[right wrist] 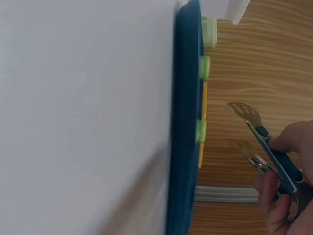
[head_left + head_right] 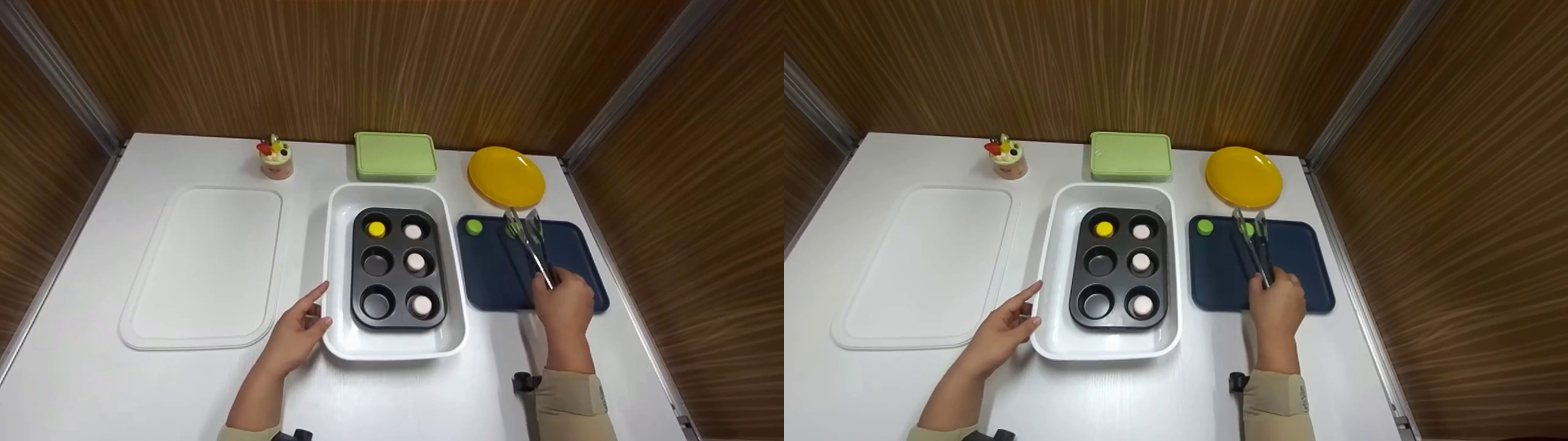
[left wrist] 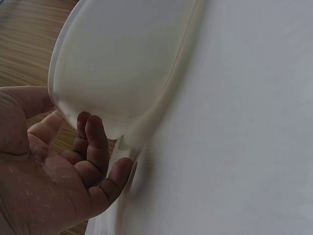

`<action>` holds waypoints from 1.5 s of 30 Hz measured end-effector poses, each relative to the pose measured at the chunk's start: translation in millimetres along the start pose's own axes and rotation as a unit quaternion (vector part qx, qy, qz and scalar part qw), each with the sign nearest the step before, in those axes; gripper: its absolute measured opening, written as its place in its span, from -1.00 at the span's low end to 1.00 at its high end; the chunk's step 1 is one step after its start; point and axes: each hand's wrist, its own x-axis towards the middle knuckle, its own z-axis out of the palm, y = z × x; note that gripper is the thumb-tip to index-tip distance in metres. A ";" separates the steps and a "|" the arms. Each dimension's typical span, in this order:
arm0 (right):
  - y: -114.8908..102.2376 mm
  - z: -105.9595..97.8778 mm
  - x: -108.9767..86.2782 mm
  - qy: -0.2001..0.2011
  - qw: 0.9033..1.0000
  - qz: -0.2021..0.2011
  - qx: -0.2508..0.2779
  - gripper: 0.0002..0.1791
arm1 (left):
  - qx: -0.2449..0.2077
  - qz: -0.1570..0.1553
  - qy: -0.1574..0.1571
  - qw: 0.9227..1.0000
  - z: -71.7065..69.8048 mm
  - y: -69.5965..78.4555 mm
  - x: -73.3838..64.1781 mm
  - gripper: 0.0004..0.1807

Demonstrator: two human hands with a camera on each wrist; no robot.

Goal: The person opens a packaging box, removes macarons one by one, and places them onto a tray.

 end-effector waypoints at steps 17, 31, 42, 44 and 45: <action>-39.4 1.2 -8.0 0.088 0.982 -0.157 0.057 -0.64 | 0.031 -0.004 -0.010 0.999 1.2 0.1 -0.8 -0.32; -71.3 9.7 -19.8 0.117 0.956 -0.258 0.075 -0.70 | 0.041 0.003 -0.011 0.999 0.4 4.0 -3.2 -0.33; -95.6 7.9 -11.4 0.116 0.947 -0.293 0.068 -0.68 | 0.039 0.007 -0.010 0.999 1.9 3.4 -4.1 -0.33; -100.1 6.8 -8.9 0.112 0.945 -0.301 0.065 -0.68 | 0.038 0.010 -0.010 0.999 1.7 3.5 -3.9 -0.33; -102.7 6.1 -7.6 0.108 0.944 -0.305 0.064 -0.68 | 0.038 0.010 -0.010 0.999 1.7 3.5 -3.7 -0.33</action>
